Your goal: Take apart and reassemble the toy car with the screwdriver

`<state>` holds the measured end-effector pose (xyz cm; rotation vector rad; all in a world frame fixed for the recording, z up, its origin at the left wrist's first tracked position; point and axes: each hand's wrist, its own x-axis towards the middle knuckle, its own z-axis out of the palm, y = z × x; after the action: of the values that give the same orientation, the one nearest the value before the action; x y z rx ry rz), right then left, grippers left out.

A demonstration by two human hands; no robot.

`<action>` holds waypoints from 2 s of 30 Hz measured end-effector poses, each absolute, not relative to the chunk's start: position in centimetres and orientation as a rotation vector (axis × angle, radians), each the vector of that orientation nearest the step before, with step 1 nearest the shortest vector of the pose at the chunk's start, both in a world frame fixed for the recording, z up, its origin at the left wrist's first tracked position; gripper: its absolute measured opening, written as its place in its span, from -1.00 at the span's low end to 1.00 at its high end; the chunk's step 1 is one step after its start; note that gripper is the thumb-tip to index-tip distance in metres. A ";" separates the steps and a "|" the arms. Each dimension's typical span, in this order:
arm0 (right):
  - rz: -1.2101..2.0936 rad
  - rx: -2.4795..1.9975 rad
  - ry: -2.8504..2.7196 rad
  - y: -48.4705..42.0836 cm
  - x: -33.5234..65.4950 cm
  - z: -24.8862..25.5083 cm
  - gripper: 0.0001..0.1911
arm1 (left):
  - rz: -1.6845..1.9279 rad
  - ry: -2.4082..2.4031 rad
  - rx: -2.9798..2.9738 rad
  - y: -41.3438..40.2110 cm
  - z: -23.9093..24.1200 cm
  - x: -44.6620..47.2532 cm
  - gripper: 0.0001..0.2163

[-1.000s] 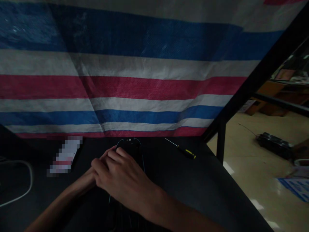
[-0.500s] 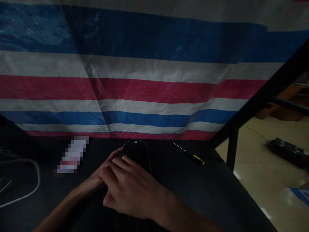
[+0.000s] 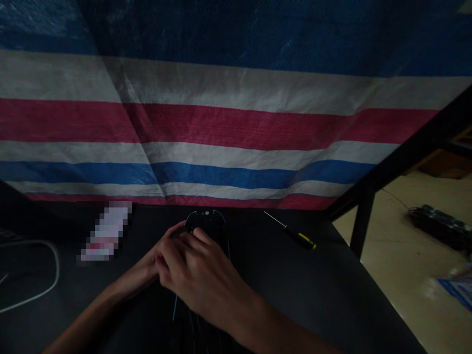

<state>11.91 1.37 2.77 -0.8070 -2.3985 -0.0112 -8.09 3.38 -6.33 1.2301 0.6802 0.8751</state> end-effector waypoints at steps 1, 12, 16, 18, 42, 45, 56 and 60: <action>0.031 -0.777 -2.422 1.5 12.1 3.0 -0.91 | 0.877 0.666 1.229 3.4 -6.3 -8.1 -0.25; 0.146 -0.644 -2.589 2.1 14.5 4.6 -0.89 | 0.882 0.729 1.167 3.0 -6.1 -7.9 -0.26; 0.194 -0.610 -2.591 1.7 14.1 4.7 -0.92 | 0.887 0.712 1.237 3.0 -5.8 -7.8 -0.24; 0.228 -0.605 -2.560 1.5 13.8 4.8 -0.91 | 0.883 0.723 1.279 3.2 -5.8 -7.9 -0.27; 1.044 -0.532 -1.860 2.0 12.1 2.2 -0.67 | 0.889 0.715 1.151 3.3 -6.8 -7.9 -0.24; 0.776 -0.576 -1.996 1.8 12.1 1.8 -0.67 | 0.870 0.731 1.145 3.4 -6.8 -7.9 -0.21; -0.106 -0.884 -2.341 0.8 12.3 2.7 -0.82 | 0.942 0.728 1.115 2.8 -5.8 -7.4 -0.39; -0.074 -0.905 -2.455 0.8 13.3 3.7 -0.86 | 0.936 0.723 1.102 3.1 -6.1 -7.2 -0.47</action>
<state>13.28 0.82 3.71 -0.9049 -2.4549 -0.0739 -7.19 3.12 -6.14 1.1019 0.7227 0.9360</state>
